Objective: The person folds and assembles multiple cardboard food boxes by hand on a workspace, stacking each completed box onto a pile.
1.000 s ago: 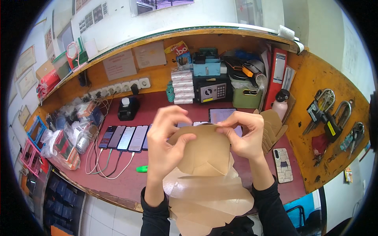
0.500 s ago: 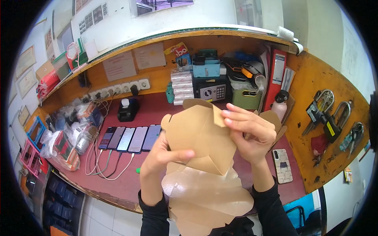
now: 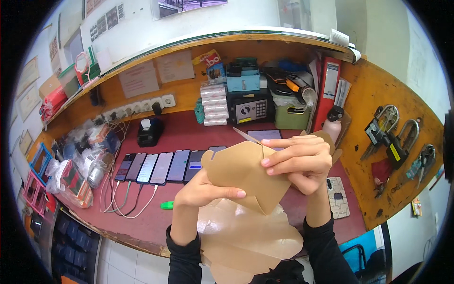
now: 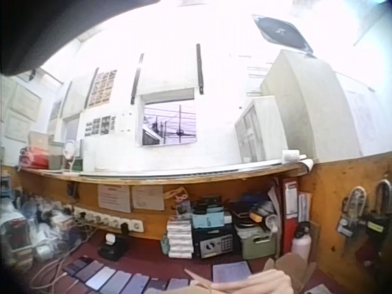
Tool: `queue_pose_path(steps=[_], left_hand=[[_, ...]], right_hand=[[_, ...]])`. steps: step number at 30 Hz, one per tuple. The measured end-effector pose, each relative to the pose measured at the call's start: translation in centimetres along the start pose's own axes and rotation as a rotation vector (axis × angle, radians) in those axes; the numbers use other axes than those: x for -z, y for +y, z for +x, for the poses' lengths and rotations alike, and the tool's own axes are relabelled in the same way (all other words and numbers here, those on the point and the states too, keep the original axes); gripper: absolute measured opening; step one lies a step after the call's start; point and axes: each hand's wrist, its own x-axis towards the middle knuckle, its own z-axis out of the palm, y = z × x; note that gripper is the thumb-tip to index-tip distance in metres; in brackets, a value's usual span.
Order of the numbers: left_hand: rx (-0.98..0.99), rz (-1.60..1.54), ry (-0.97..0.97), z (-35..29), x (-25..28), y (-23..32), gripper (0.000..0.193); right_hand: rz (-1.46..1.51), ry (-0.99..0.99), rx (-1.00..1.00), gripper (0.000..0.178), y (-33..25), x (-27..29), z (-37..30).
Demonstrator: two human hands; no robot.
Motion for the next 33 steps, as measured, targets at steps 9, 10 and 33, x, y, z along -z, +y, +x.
queue_pose_path(steps=[9,10,33], left_hand=[[-0.184,-0.013,-0.084,0.4,0.5,-1.3,0.053],[-0.184,-0.014,-0.08,0.1,0.3,-1.0,0.051],[-0.232,0.41,-0.224,0.9,-2.2,-0.7,0.044]], right_hand=[[0.231,0.014,-0.122,0.025,1.4,0.0,-0.5],[0.231,-0.057,-0.132,0.022,1.4,0.4,-0.4],[0.601,-0.377,-0.55,0.054,-0.3,1.3,-2.6]])
